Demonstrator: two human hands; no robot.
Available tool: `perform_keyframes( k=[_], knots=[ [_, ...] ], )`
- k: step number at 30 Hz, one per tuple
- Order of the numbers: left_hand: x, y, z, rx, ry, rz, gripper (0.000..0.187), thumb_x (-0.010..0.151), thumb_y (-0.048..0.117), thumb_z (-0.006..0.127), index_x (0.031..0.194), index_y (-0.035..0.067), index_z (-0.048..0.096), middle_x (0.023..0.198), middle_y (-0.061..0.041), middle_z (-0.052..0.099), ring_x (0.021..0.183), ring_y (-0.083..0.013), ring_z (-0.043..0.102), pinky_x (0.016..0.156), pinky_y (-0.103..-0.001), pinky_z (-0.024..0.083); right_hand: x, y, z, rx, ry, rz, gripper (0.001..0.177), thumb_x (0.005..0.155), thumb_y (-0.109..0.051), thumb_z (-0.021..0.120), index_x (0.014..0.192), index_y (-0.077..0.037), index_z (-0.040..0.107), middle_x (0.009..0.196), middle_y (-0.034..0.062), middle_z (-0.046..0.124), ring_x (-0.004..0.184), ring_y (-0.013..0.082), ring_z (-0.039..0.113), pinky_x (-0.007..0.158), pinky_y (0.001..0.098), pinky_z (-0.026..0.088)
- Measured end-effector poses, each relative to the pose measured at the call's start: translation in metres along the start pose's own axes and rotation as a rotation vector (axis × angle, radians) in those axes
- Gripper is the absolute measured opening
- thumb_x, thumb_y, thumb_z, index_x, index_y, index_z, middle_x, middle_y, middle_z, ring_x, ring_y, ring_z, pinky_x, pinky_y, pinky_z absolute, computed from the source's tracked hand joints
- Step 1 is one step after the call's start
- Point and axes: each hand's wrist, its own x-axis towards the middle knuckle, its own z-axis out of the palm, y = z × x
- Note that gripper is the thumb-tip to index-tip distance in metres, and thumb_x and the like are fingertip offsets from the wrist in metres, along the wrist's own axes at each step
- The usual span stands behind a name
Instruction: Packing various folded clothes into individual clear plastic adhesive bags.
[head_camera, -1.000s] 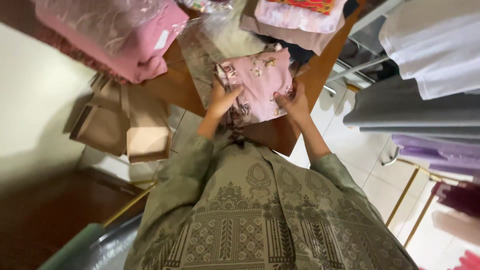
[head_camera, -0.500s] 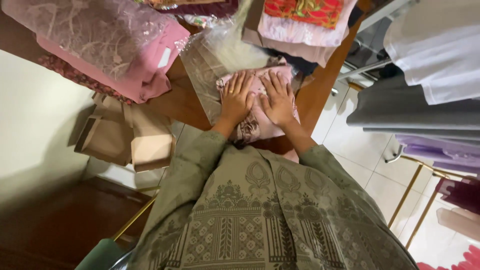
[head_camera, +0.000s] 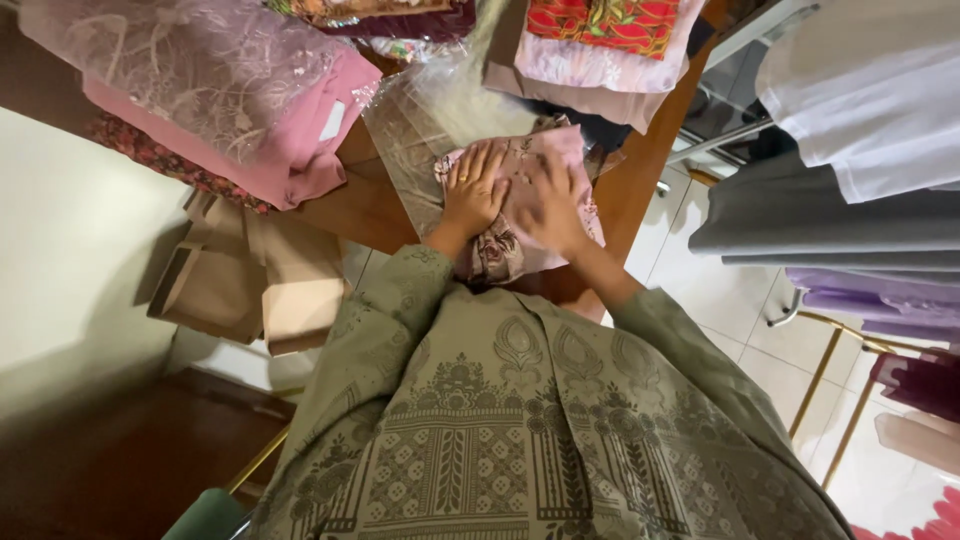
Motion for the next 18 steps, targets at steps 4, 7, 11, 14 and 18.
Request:
perform_keyframes(
  k=[4, 7, 11, 14, 18],
  knots=[
    [0.015, -0.008, -0.017, -0.087, -0.219, -0.033, 0.067, 0.101, 0.045, 0.052, 0.158, 0.012, 0.037, 0.163, -0.022, 0.031, 0.148, -0.0430, 0.024, 0.116, -0.062, 0.013, -0.032, -0.057, -0.038, 0.174, -0.119, -0.297, 0.087, 0.079, -0.034, 0.077, 0.151, -0.010, 0.035, 0.163, 0.0298, 0.013, 0.151, 0.0482, 0.013, 0.116, 0.0716, 0.014],
    [0.008, -0.045, 0.005, -0.350, -0.010, 0.142, 0.063, 0.101, 0.043, 0.057, 0.155, 0.012, 0.046, 0.157, -0.017, 0.048, 0.149, -0.0301, 0.038, 0.124, -0.046, 0.031, -0.046, -0.068, -0.034, -0.202, -0.503, -0.213, 0.111, 0.068, -0.041, 0.086, 0.160, -0.018, 0.027, 0.169, 0.0220, 0.008, 0.153, 0.0495, 0.007, 0.109, 0.0794, 0.010],
    [-0.007, -0.065, -0.009, -1.198, -0.132, -0.322, 0.057, 0.104, 0.033, 0.059, 0.153, 0.006, 0.053, 0.148, -0.017, 0.061, 0.125, -0.0298, 0.059, 0.104, -0.041, 0.042, -0.054, -0.018, 0.019, -0.514, -0.245, -0.305, 0.093, 0.078, -0.017, 0.080, 0.158, -0.025, 0.034, 0.162, 0.0273, 0.021, 0.149, 0.0462, 0.022, 0.108, 0.0749, 0.030],
    [-0.029, -0.052, -0.048, -1.325, 0.032, -0.390, 0.057, 0.104, 0.036, 0.058, 0.150, 0.002, 0.052, 0.150, -0.010, 0.060, 0.142, -0.0197, 0.054, 0.119, -0.035, 0.038, -0.043, -0.008, 0.015, -0.441, -0.116, -0.320, 0.077, 0.084, -0.012, 0.075, 0.153, -0.017, 0.042, 0.152, 0.0222, 0.042, 0.135, 0.0365, 0.044, 0.103, 0.0545, 0.044],
    [-0.092, -0.035, -0.076, -1.378, 0.108, -0.662, 0.064, 0.100, 0.045, 0.050, 0.153, 0.008, 0.047, 0.147, -0.008, 0.060, 0.137, -0.0244, 0.054, 0.114, -0.042, 0.039, -0.025, -0.069, -0.063, 0.159, -0.243, 0.033, 0.077, 0.071, -0.016, 0.084, 0.142, -0.008, 0.056, 0.132, 0.0181, 0.066, 0.088, 0.0338, 0.073, 0.079, 0.0434, 0.058]
  ],
)
